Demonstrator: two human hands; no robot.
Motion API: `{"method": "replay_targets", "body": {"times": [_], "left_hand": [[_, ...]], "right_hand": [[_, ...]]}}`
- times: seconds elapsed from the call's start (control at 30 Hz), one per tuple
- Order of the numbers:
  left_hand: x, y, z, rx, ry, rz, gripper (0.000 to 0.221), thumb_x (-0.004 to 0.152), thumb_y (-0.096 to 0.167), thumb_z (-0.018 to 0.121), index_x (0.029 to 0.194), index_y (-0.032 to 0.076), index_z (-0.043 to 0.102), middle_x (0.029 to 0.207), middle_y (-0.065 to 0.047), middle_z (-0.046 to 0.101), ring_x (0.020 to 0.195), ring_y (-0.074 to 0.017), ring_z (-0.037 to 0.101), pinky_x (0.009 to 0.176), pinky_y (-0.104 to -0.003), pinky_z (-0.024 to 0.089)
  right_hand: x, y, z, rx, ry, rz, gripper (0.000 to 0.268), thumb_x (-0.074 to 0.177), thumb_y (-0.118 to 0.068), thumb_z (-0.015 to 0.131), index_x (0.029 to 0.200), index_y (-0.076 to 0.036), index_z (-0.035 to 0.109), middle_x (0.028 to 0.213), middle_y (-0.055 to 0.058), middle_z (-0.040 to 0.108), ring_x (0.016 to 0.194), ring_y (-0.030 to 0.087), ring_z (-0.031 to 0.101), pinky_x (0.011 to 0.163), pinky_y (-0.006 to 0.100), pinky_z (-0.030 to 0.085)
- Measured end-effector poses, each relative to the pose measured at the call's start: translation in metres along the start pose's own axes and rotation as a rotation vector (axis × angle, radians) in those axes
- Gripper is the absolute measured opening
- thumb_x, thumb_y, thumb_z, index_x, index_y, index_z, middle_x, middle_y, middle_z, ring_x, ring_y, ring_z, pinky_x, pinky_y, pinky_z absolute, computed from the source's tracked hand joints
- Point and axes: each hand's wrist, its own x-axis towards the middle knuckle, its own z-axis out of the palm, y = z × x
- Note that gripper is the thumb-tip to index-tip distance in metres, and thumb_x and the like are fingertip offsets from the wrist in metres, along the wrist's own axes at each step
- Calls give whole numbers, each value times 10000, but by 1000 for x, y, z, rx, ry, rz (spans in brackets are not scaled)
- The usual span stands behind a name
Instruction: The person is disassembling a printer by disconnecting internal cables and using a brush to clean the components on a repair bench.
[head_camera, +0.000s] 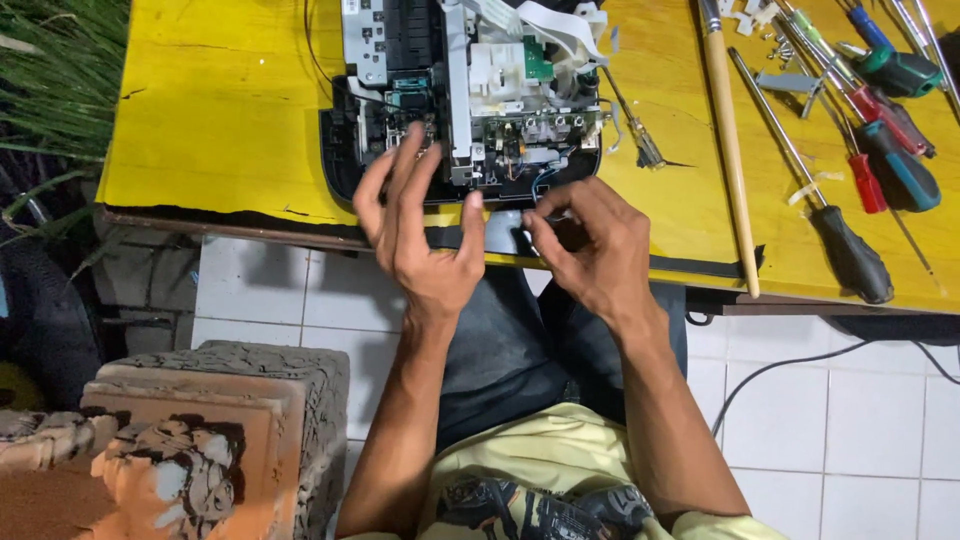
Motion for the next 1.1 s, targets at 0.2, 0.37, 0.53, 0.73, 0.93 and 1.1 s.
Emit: {"method": "replay_targets", "body": {"times": [0.2, 0.37, 0.53, 0.73, 0.93, 1.1], "left_hand": [[-8, 16, -1, 161, 101, 89, 176, 919, 116, 741, 1091, 87, 718, 1491, -235, 547, 1343, -399, 458, 1141, -491, 421], [-23, 22, 13, 272, 31, 184, 91, 900, 145, 735, 978, 188, 754, 1601, -228, 419, 1465, -398, 303, 1199, -490, 248], [-32, 25, 22, 341, -54, 198, 243, 882, 189, 776, 1104, 282, 806, 1613, -279, 376, 1509, -428, 255, 1172, -516, 267], [-35, 17, 27, 390, 32, 229, 110, 954, 259, 799, 970, 357, 845, 1509, -289, 506, 1434, -436, 375, 1147, -505, 318], [-26, 24, 36, 270, 62, 114, 151, 945, 200, 823, 989, 343, 842, 1582, -303, 397, 1500, -444, 268, 1135, -493, 345], [-17, 47, 51, 205, 70, 58, 205, 1023, 113, 790, 1029, 312, 840, 1576, -231, 375, 1546, -344, 187, 1287, -454, 290]], "right_hand": [[-15, 16, -2, -20, 176, 237, 148, 887, -103, 867, 908, -41, 734, 656, 118, 661, 548, 239, 634, 501, 313, 475], [-14, 12, -12, -5, 92, 178, 69, 941, -78, 785, 898, -52, 738, 758, 133, 701, 556, 268, 625, 485, 334, 444], [-20, -6, -17, 203, -39, 303, 59, 875, -64, 771, 930, -83, 764, 750, 43, 709, 600, 148, 618, 515, 285, 440], [-9, -19, -17, 328, -37, 357, 102, 875, -32, 817, 970, -24, 782, 762, 80, 735, 630, 122, 633, 543, 264, 494], [1, -7, -32, 292, 35, 398, 111, 1030, -58, 663, 1071, -26, 761, 861, 95, 753, 715, 126, 619, 612, 280, 524], [6, -5, -43, 138, 24, 568, 145, 1056, -160, 640, 1046, -56, 740, 891, 29, 724, 768, 79, 615, 649, 227, 507]]}}
